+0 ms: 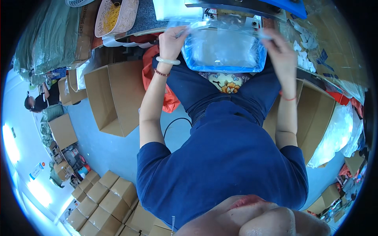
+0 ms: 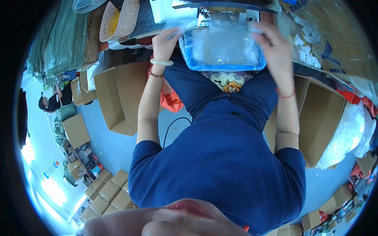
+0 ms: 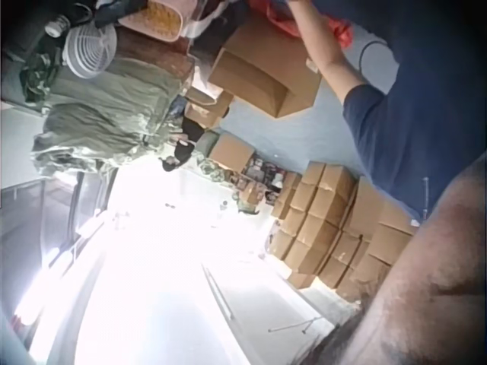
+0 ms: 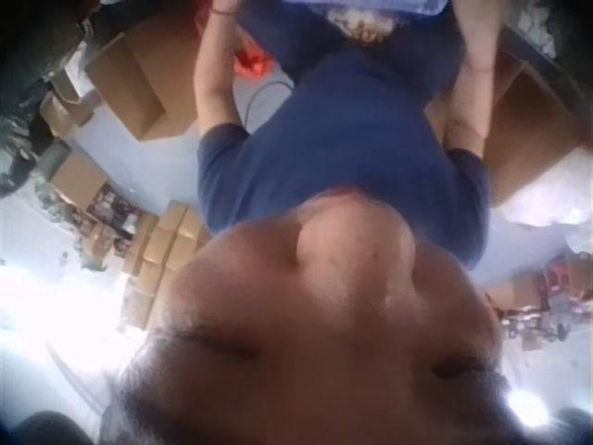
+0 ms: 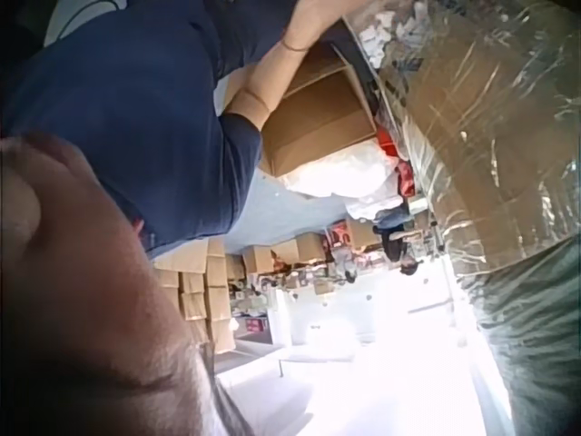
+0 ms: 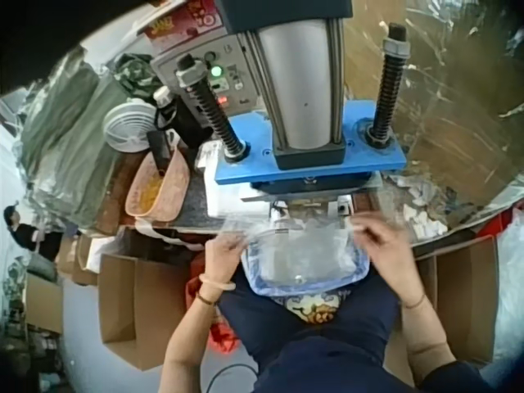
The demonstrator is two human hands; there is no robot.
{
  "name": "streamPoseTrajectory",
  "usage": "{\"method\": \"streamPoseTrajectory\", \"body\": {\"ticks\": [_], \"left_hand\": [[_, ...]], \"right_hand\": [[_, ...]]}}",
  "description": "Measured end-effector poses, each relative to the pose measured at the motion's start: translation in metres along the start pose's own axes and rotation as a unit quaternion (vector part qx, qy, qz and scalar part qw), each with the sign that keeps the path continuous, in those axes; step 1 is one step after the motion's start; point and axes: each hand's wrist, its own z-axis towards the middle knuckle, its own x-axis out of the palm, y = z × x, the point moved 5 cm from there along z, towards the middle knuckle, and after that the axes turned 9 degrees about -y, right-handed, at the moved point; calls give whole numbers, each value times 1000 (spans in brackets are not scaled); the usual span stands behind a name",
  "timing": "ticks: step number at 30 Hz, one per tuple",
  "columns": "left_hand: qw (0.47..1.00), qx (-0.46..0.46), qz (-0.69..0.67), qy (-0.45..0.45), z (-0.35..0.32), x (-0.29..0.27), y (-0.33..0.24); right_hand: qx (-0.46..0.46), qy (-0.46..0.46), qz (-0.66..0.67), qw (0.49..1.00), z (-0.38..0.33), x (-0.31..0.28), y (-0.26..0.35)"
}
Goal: Sealing plastic bags using a heat sealing machine in a factory setting.
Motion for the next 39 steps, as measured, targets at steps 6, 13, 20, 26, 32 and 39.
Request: {"method": "streamPoseTrajectory", "body": {"ticks": [6, 13, 20, 26, 32, 39], "left_hand": [[969, -147, -151, 125, -13, 11, -68], [843, -251, -293, 374, -28, 34, -77], [699, -371, -499, 354, -30, 97, -49], [645, -437, -566, 268, -8, 125, -46], [943, -244, -179, 136, 20, 67, 1], [959, 238, 156, -3, 12, 23, 33]], "right_hand": [[-100, 49, 94, 989, -1, 28, 64], [-148, 280, -53, 947, 20, 39, 56], [-133, 195, -153, 960, 46, 22, 3], [-35, 23, -569, 821, 33, -45, -85], [-91, -117, -339, 929, 41, -52, -122], [131, -160, 64, 976, 43, -50, -94]]}}
